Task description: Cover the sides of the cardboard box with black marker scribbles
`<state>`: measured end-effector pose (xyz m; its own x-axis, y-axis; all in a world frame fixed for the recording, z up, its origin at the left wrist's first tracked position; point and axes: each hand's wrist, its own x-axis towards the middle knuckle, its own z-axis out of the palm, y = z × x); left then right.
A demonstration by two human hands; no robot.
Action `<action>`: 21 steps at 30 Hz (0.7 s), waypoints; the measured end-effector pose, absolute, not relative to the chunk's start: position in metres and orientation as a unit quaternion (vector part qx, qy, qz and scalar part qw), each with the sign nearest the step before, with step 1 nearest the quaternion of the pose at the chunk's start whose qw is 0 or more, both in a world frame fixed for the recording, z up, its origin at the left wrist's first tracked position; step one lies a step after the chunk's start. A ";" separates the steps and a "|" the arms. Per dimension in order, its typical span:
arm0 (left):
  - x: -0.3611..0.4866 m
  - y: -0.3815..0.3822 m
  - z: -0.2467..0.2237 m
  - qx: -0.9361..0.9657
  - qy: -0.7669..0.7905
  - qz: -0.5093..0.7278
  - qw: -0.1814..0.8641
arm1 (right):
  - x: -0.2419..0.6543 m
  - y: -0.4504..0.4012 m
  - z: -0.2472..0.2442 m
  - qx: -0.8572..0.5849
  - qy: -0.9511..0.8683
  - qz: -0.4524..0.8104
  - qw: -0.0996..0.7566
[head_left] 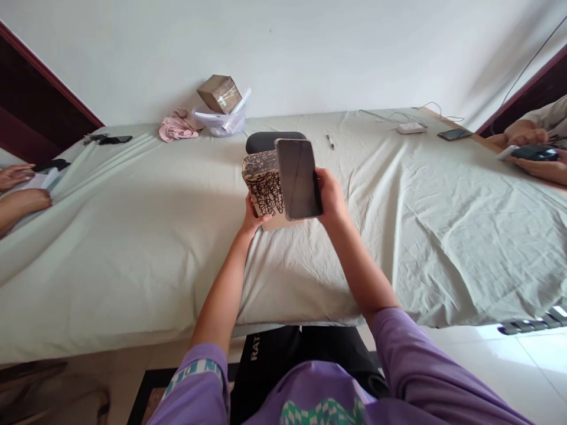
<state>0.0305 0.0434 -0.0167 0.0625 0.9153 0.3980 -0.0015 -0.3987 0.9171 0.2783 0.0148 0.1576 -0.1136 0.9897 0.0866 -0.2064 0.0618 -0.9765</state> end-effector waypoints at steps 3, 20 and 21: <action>0.023 0.057 -0.030 0.576 0.402 0.587 0.403 | 0.316 0.050 0.149 -0.431 -0.451 0.530 0.574; 0.018 0.054 -0.030 0.474 0.391 0.659 0.434 | 0.371 0.092 0.071 -0.730 -0.526 0.268 0.343; 0.019 0.054 -0.030 0.469 0.387 0.662 0.439 | 0.373 0.092 0.072 -0.736 -0.533 0.267 0.322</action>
